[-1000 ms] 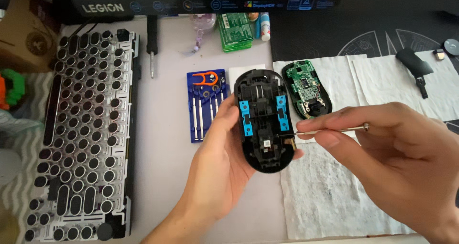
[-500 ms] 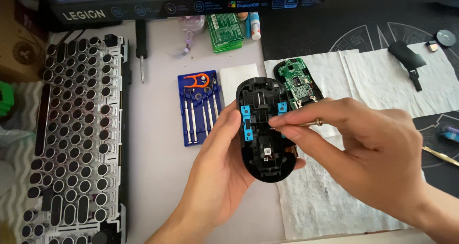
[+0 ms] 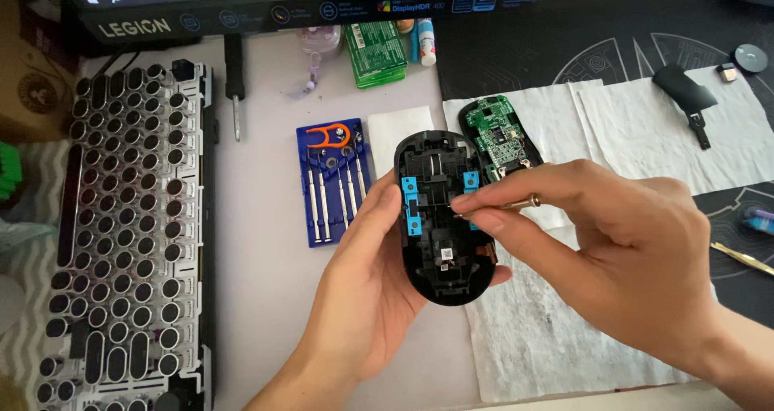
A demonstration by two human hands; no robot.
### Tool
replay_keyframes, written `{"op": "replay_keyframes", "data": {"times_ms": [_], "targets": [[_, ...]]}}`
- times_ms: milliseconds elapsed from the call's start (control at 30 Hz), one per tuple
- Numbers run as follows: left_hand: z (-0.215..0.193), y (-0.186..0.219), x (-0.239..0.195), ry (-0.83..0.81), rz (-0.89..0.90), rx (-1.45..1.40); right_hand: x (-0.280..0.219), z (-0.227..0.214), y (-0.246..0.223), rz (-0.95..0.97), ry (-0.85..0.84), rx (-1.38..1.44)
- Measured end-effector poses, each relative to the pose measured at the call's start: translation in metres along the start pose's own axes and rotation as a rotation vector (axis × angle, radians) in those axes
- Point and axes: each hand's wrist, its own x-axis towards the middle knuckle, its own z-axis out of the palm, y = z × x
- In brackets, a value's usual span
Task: The person uses a small screwdriver to remove screws from the underside of a disassembled black computer mouse. They repeatedly probe and adjust internal components, including blue switch modules, while holding the mouse shell in one hand.
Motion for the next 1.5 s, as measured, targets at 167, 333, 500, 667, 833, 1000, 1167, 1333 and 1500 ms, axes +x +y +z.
{"op": "replay_keyframes", "data": {"times_ms": [167,333,500,667,833,1000,1167,1333,1500], "targets": [[0.0,0.001,-0.001,-0.04,-0.02,0.028,0.001,-0.001,-0.001,0.008,-0.01,-0.003],[0.007,0.003,0.002,0.134,-0.13,0.035,0.006,-0.009,-0.007,0.046,0.019,0.439],[0.022,0.012,0.001,0.22,-0.183,0.04,-0.001,-0.031,-0.002,0.421,0.069,0.335],[0.045,0.016,0.004,0.46,-0.27,0.03,-0.05,-0.041,0.05,0.425,0.144,0.33],[0.045,0.007,0.006,0.488,-0.276,0.095,-0.095,-0.039,0.079,0.213,-0.108,0.104],[0.065,-0.026,0.028,0.39,-0.355,0.124,-0.112,-0.067,0.081,0.276,-0.02,-0.166],[0.062,-0.035,0.032,0.368,-0.351,0.142,-0.163,-0.103,0.133,0.277,0.035,-0.393],[0.041,-0.014,0.008,0.446,-0.257,0.171,-0.183,-0.106,0.168,0.222,0.075,-0.498],[0.008,-0.021,0.006,0.217,-0.184,0.138,-0.157,-0.086,0.134,0.323,0.128,-0.102]]}}
